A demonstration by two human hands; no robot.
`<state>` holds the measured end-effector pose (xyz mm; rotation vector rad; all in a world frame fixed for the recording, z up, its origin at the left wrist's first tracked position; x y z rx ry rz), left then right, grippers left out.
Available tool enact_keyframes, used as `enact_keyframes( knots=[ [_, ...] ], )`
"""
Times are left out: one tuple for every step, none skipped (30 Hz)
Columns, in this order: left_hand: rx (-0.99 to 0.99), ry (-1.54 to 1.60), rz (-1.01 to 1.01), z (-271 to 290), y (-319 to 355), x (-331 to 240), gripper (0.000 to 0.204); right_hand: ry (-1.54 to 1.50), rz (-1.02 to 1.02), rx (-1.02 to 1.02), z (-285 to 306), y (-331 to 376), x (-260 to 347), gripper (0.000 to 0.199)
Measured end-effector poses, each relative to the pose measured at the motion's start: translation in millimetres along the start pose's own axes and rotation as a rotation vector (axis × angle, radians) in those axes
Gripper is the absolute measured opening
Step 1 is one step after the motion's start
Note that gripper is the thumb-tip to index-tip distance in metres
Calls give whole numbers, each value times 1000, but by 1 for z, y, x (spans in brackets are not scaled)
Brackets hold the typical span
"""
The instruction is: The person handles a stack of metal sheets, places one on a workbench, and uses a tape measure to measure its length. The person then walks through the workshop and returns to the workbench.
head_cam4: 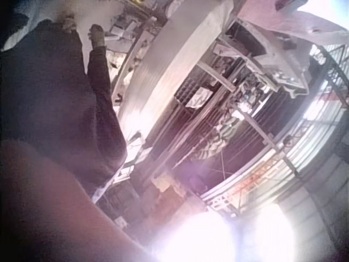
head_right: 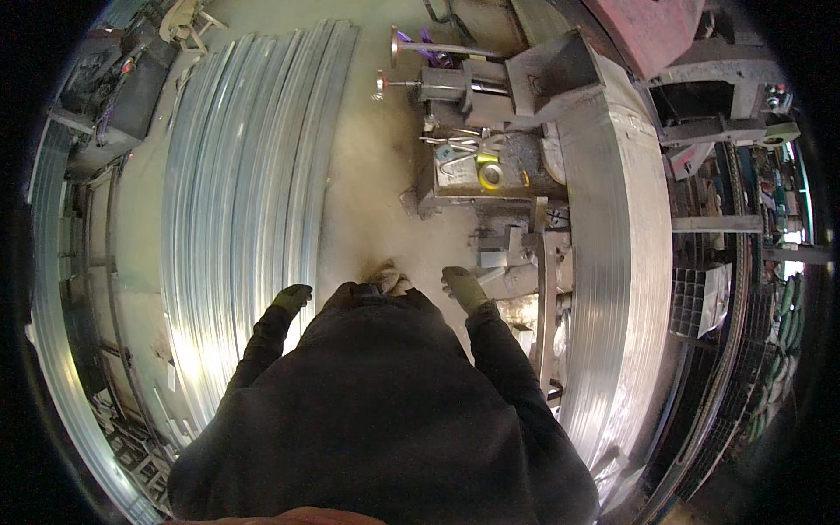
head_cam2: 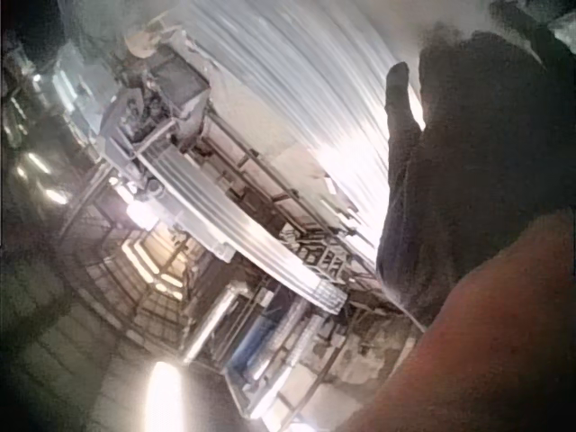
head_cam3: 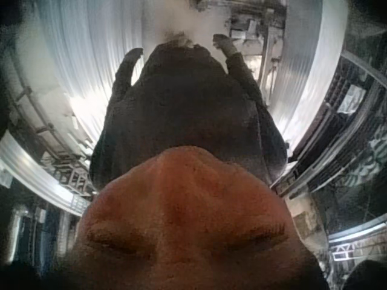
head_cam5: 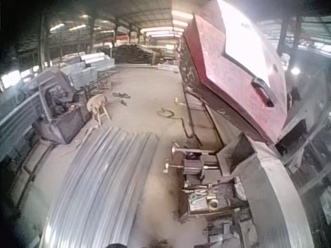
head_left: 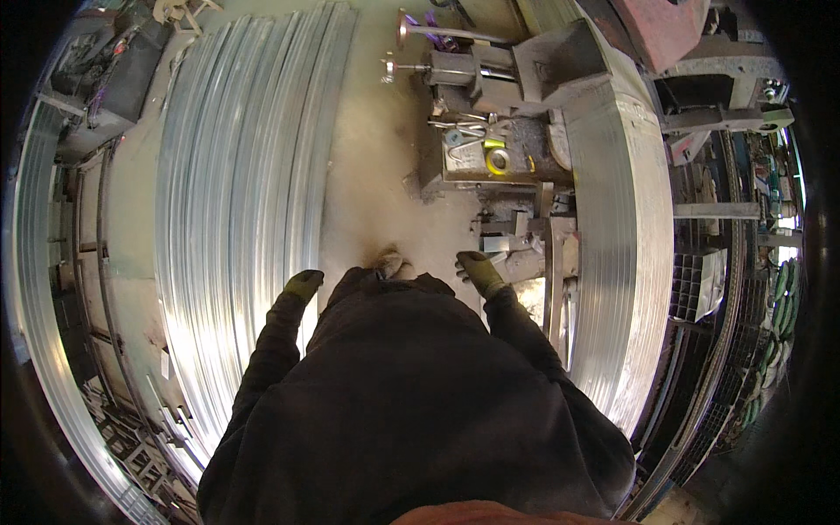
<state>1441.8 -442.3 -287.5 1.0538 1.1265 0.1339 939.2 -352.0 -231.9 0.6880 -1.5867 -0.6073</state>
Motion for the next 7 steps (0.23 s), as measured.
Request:
enact_keyframes(
  knots=[
    [19,26,-7,-4,3,-2,40,-2,-2,1,1,3,0,42],
    [-3,-4,8,-9,6,1,38,1,25,23,3,6,-1,42],
    [37,58,70,-15,6,13,36,-24,-18,1,6,11,-10,41],
    [66,136,114,-19,6,27,35,-42,-34,3,7,14,-23,41],
    [87,210,223,-19,5,46,34,-52,-53,4,8,16,-38,41],
    [177,-168,292,-15,1,58,31,-15,1,3,14,23,-54,41],
    [206,-217,295,-13,0,74,31,-145,-165,-23,19,21,-76,42]
  ],
)
Point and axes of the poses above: each hand's wrist, its own y-axis away from the middle knuckle, its own z-axis out of the back of the hand, x = y × z, the point moved 4 cm from there along -y, towards the middle knuckle, and after that the axes turned 14 degrees about x, right-handed, at the moved point
